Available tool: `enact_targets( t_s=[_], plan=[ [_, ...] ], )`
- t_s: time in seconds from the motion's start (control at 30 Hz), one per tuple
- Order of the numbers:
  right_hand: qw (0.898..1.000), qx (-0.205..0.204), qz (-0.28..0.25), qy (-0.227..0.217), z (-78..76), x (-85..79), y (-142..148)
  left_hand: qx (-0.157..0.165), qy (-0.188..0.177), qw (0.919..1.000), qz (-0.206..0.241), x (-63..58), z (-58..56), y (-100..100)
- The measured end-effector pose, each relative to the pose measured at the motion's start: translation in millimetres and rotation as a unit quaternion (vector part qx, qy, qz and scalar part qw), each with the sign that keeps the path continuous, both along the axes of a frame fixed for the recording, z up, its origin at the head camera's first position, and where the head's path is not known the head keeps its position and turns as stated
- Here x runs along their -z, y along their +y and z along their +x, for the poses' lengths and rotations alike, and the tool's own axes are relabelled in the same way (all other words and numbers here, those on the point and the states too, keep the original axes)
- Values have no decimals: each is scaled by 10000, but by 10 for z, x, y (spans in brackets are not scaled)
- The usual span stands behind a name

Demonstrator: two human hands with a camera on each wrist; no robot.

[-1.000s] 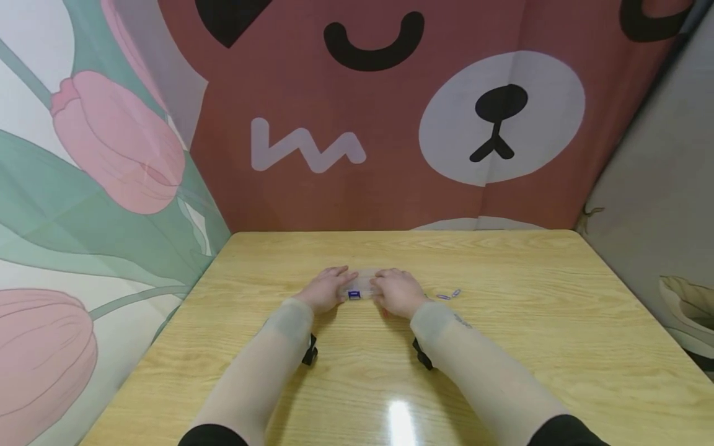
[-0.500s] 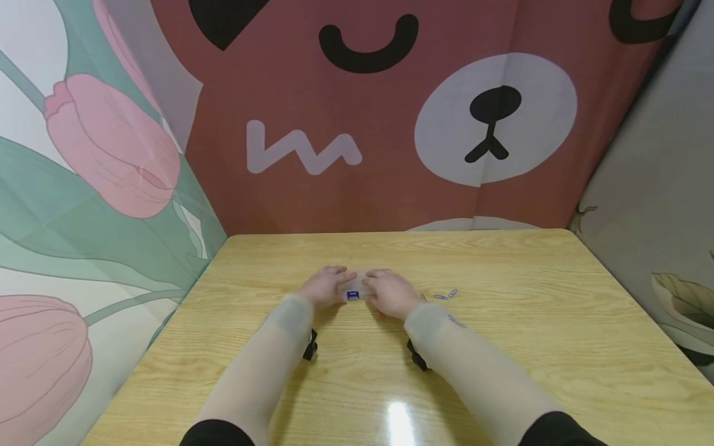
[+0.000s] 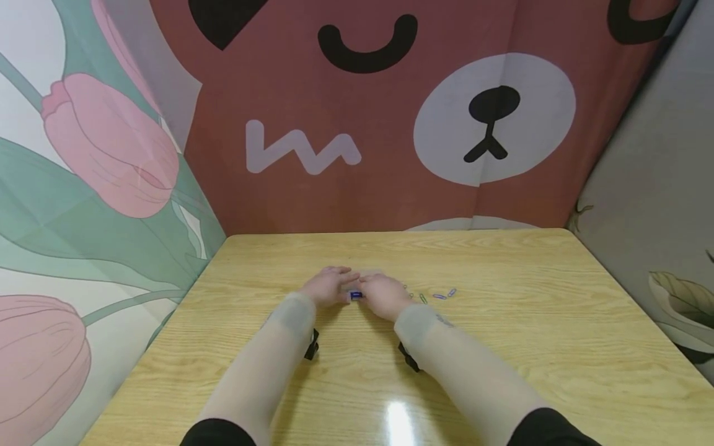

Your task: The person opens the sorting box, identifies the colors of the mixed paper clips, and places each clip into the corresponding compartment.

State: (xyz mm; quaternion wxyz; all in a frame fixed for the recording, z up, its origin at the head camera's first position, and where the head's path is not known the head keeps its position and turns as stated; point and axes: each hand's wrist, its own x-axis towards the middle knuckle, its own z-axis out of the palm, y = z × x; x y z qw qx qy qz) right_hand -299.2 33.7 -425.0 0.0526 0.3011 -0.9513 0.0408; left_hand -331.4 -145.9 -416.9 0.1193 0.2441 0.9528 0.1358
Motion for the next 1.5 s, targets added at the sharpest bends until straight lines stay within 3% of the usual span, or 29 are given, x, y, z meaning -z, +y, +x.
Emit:
enact_targets(
  t_s=[0.17, 0.47, 0.77, 1.1, 1.5],
  plan=[
    [9995, 79, 313, 39, 15, -14, -63, 37, -18, 9999, 130, 5, -4, -28],
    [9939, 520, -944, -221, 34, -6, -78, -136, -272, 9992, 275, -25, 19, -21],
    [9826, 1134, -1404, -431, 34, 6, -120, -354, -443, 9975, 433, -55, 53, 3],
    [9764, 1239, -1603, -746, 11, 21, -105, -593, -625, 9942, 644, 16, 15, -14],
    [9731, 1297, -1719, -819, 23, -7, -82, -701, -759, 9907, 881, -18, 35, 0]
  ],
)
